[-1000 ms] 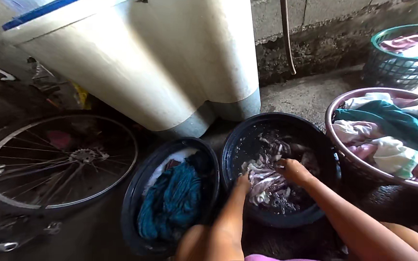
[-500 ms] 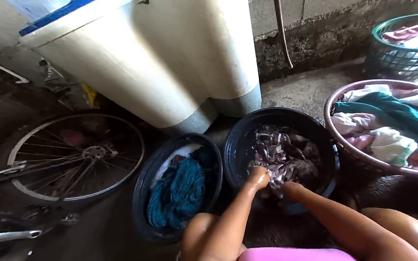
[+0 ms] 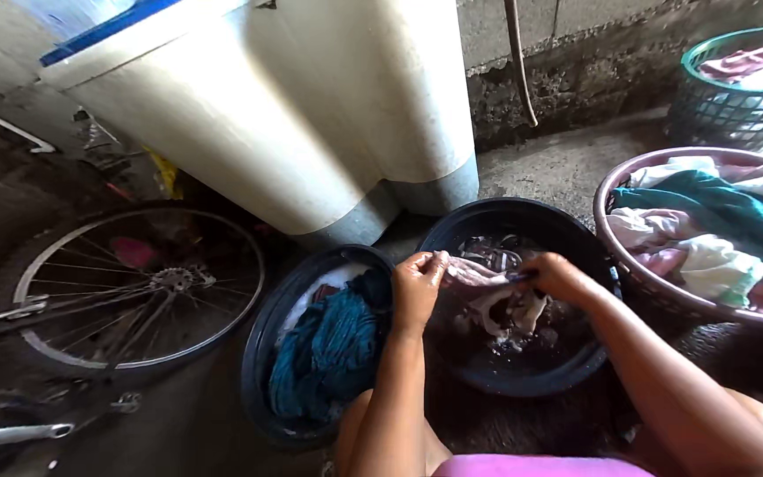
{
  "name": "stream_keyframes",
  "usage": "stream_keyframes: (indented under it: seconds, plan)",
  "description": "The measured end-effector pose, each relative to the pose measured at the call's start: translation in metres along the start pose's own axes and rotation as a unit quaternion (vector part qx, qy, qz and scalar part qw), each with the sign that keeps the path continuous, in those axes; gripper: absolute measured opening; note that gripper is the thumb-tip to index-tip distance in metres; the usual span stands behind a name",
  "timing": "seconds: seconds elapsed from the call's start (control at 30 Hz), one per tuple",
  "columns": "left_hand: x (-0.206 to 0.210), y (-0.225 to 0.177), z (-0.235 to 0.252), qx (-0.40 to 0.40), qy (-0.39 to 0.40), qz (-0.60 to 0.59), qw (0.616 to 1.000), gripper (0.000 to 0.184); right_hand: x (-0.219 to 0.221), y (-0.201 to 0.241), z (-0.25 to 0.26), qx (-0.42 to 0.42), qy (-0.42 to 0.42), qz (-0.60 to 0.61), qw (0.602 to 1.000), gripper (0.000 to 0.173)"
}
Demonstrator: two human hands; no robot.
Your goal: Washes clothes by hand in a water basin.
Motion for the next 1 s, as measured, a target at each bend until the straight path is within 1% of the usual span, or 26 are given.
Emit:
stream_keyframes:
  seconds: [0.07, 0.1, 0.17, 0.23, 0.27, 0.3, 0.33, 0.37, 0.43, 0.47, 0.5, 0.53, 0.57, 0.6, 0.67, 0.73, 0.77, 0.83, 0.9, 1.0]
  plan:
    - [-0.001, 0.019, 0.011, -0.040, -0.004, 0.001, 0.999, 0.014, -0.031, 0.017, -0.007, -0.024, -0.059, 0.008, 0.998, 0.014]
    - [0.000, 0.033, 0.018, -0.064, 0.004, 0.026, 0.998, 0.016, -0.045, 0.024, -0.011, -0.027, -0.096, 0.014, 0.995, 0.012]
    - [0.006, 0.072, 0.027, -0.108, 0.027, 0.132, 0.985, 0.024, -0.066, 0.037, -0.021, -0.028, -0.177, 0.023, 0.984, 0.011]
    - [0.016, 0.110, 0.027, -0.162, 0.079, 0.233, 0.956, 0.029, -0.079, 0.044, -0.029, -0.035, -0.248, 0.019, 0.968, 0.010]
    - [0.023, 0.125, 0.025, -0.174, 0.115, 0.268, 0.941, 0.031, -0.081, 0.046, -0.029, -0.041, -0.273, 0.021, 0.961, 0.010]
    - [0.031, 0.137, 0.021, -0.181, 0.154, 0.295, 0.925, 0.040, -0.079, 0.045, -0.027, -0.041, -0.281, 0.029, 0.958, 0.009]
    - [0.038, 0.142, 0.017, -0.184, 0.183, 0.314, 0.913, 0.053, -0.074, 0.043, -0.023, -0.037, -0.271, 0.042, 0.961, 0.007]
    - [0.046, 0.140, 0.012, -0.179, 0.202, 0.325, 0.906, 0.063, -0.064, 0.039, -0.016, -0.033, -0.245, 0.057, 0.967, 0.007]
    - [0.065, 0.118, 0.002, -0.137, 0.235, 0.297, 0.915, 0.077, -0.039, 0.034, -0.001, -0.021, -0.173, 0.075, 0.982, 0.013]
    - [0.076, 0.103, -0.004, -0.100, 0.252, 0.268, 0.924, 0.078, -0.026, 0.037, 0.005, -0.023, -0.141, 0.069, 0.987, 0.015]
    - [0.085, 0.086, -0.010, -0.062, 0.265, 0.242, 0.931, 0.071, -0.017, 0.043, 0.009, -0.031, -0.119, 0.060, 0.991, 0.016]
    - [0.090, 0.072, -0.015, -0.029, 0.266, 0.223, 0.937, 0.057, -0.013, 0.051, 0.011, -0.045, -0.111, 0.050, 0.992, 0.015]
    - [0.092, 0.062, -0.017, -0.005, 0.255, 0.211, 0.944, 0.040, -0.014, 0.059, 0.010, -0.062, -0.117, 0.042, 0.990, 0.014]
    - [0.089, 0.054, -0.017, 0.005, 0.244, 0.192, 0.951, 0.033, -0.020, 0.063, 0.008, -0.081, -0.134, 0.035, 0.987, 0.013]
    - [0.076, 0.042, -0.014, 0.029, 0.214, 0.115, 0.970, 0.025, -0.038, 0.063, 0.003, -0.102, -0.167, 0.011, 0.981, 0.015]
    - [0.058, 0.028, -0.009, 0.093, 0.157, 0.036, 0.983, 0.018, -0.048, 0.056, 0.004, -0.093, -0.158, -0.022, 0.983, 0.019]
    - [0.051, 0.021, -0.008, 0.123, 0.128, 0.010, 0.984, 0.014, -0.044, 0.050, 0.007, -0.084, -0.142, -0.039, 0.985, 0.020]
    - [0.043, 0.010, -0.009, 0.184, 0.081, -0.009, 0.980, 0.011, -0.017, 0.033, 0.016, -0.049, -0.105, -0.077, 0.990, 0.021]
    - [0.041, 0.008, -0.008, 0.227, 0.046, -0.009, 0.973, 0.010, 0.026, 0.007, 0.022, 0.012, -0.047, -0.112, 0.992, 0.026]
    - [0.025, 0.005, 0.000, 0.214, -0.017, -0.034, 0.976, 0.010, 0.088, -0.053, 0.013, 0.134, 0.041, -0.125, 0.982, 0.037]
Point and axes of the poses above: each hand's wrist, its own z-axis towards the middle knuckle, its own x-axis out of the palm, y = z × x, the point moved 8 cm from there along z, towards the middle knuckle, and after that the axes turned 10 degrees about -x, right-handed, at the moved point
